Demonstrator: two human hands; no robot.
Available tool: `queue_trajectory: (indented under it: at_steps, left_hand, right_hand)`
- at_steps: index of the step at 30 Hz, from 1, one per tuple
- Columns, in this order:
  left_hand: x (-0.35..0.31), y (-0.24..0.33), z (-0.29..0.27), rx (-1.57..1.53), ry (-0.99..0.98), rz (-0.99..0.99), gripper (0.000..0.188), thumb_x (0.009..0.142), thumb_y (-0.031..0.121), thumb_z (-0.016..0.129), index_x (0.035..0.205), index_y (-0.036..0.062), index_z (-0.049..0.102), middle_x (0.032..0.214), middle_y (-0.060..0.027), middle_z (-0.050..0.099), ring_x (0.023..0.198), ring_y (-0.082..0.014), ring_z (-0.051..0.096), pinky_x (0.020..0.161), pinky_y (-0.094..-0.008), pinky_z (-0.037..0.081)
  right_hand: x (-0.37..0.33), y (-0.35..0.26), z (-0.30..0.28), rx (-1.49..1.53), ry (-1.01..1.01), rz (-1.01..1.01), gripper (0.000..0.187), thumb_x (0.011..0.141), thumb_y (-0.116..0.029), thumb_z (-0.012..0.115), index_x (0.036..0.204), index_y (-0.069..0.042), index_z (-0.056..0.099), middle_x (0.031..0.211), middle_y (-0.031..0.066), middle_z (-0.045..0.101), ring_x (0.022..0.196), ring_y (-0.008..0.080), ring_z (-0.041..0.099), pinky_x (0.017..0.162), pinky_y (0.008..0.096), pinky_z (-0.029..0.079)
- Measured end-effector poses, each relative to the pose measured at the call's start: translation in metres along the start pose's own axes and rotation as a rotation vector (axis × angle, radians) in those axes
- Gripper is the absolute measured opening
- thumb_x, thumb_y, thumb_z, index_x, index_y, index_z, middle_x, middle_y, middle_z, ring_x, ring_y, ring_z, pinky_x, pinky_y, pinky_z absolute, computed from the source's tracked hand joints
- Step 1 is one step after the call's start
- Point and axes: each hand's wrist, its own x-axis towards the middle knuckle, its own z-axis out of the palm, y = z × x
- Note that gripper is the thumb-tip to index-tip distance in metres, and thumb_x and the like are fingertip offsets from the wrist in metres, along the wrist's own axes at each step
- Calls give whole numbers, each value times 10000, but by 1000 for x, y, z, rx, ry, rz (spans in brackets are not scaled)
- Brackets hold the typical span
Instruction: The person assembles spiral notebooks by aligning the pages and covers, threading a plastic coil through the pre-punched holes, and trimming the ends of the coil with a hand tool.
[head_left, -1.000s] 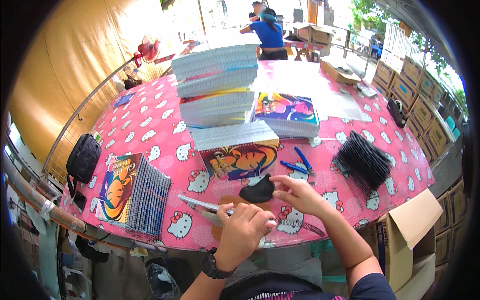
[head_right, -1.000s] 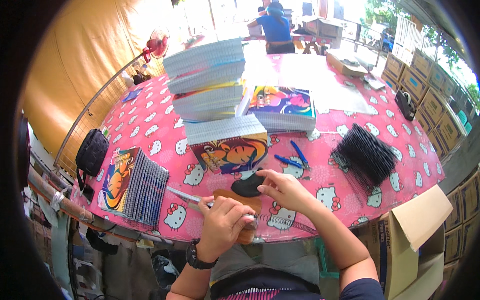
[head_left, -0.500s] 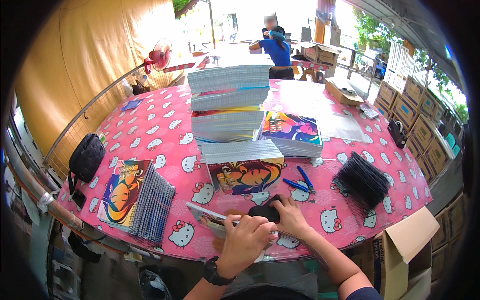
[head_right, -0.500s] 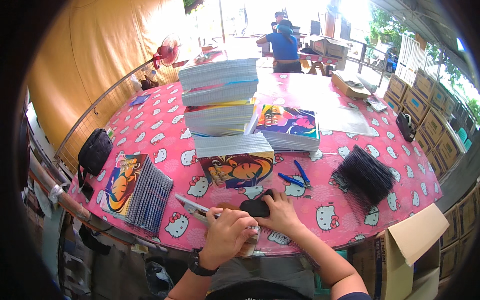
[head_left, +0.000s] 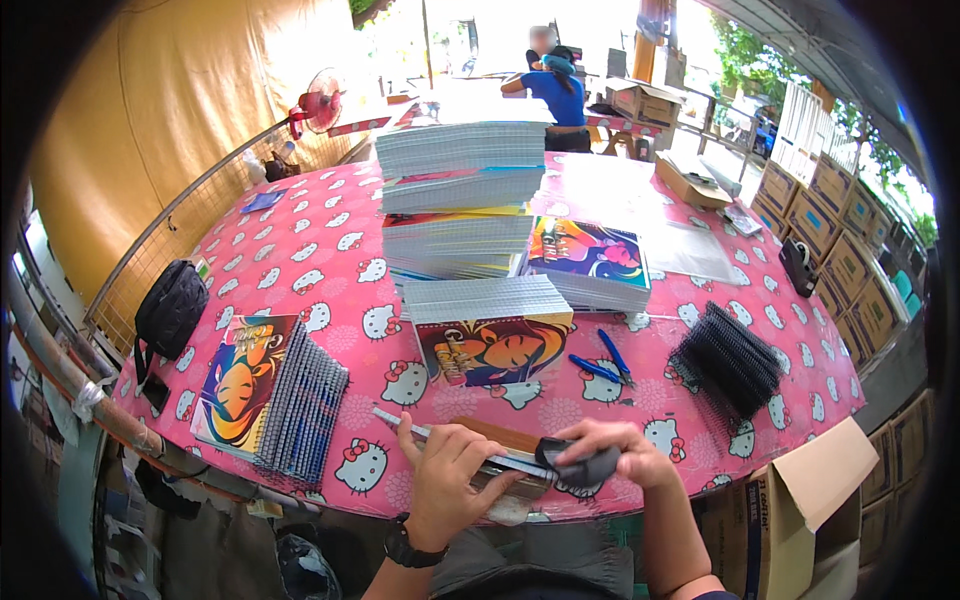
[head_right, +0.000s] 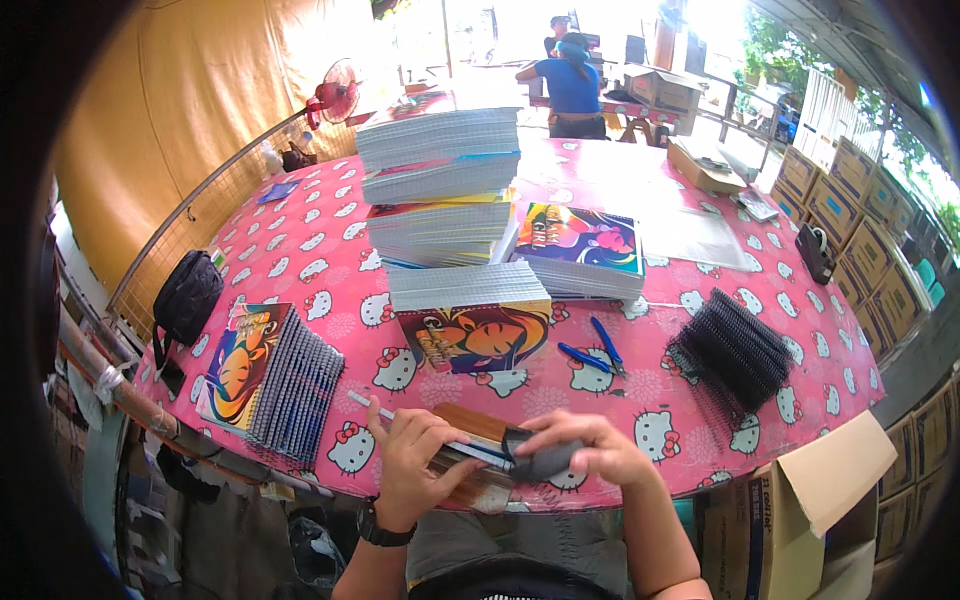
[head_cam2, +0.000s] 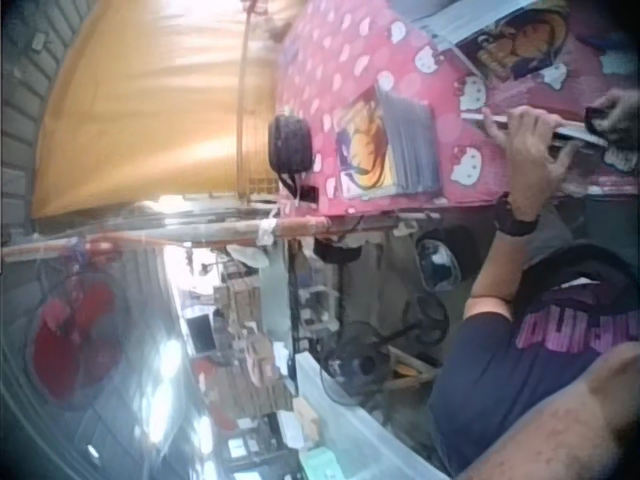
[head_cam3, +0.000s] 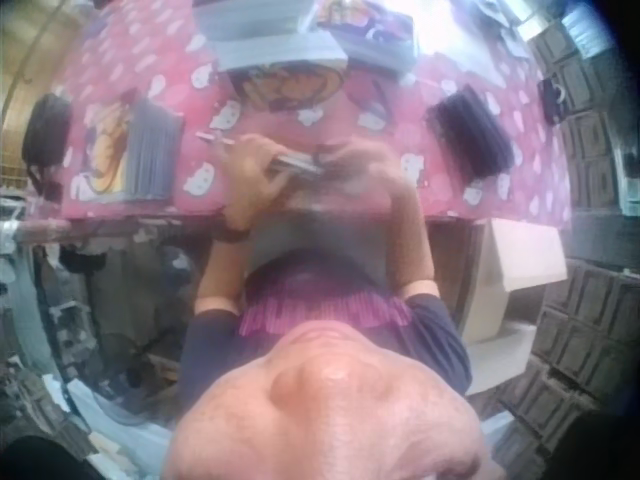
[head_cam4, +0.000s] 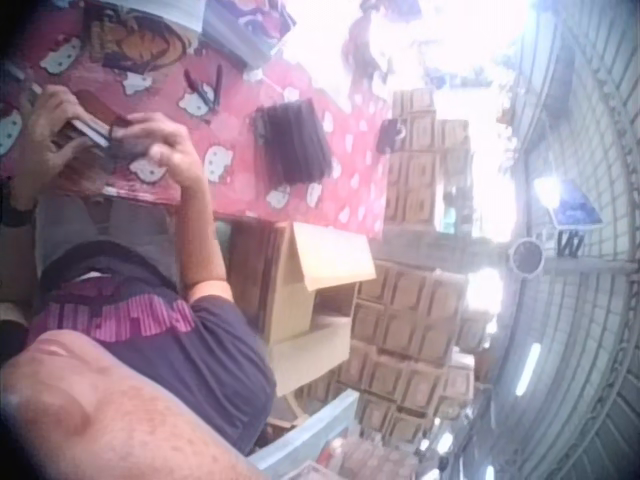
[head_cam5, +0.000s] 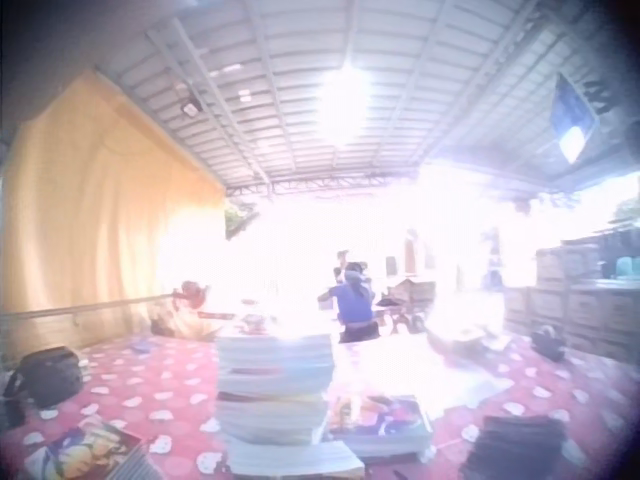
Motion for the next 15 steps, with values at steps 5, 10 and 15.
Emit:
queue_trajectory:
  at_steps: [5, 10, 15]
  left_hand:
    - [0, 6, 4, -14, 32, 17, 360, 646, 392, 823, 839, 149, 642, 842, 8, 590, 921, -199, 564, 1110, -559, 77]
    - [5, 6, 16, -12, 101, 48, 367, 687, 418, 794, 848, 132, 628, 855, 2, 583, 928, -204, 562, 1105, -575, 67]
    - [4, 4, 13, 30, 71, 59, 368, 664, 402, 813, 843, 144, 621, 874, -1, 578, 962, -209, 555, 1103, -592, 64]
  right_hand:
    - [7, -23, 10, -299, -81, 2, 293, 830, -240, 677, 925, 37, 660, 918, 92, 640, 857, 151, 576, 772, 303, 458]
    - [4, 10, 9, 104, -34, 142, 356, 828, -146, 688, 1117, 13, 553, 1038, 22, 555, 949, 90, 501, 820, 253, 406]
    - [-3, -3, 5, -383, 131, 123, 311, 695, 55, 647, 1004, 21, 623, 856, 74, 642, 818, 130, 597, 741, 261, 478]
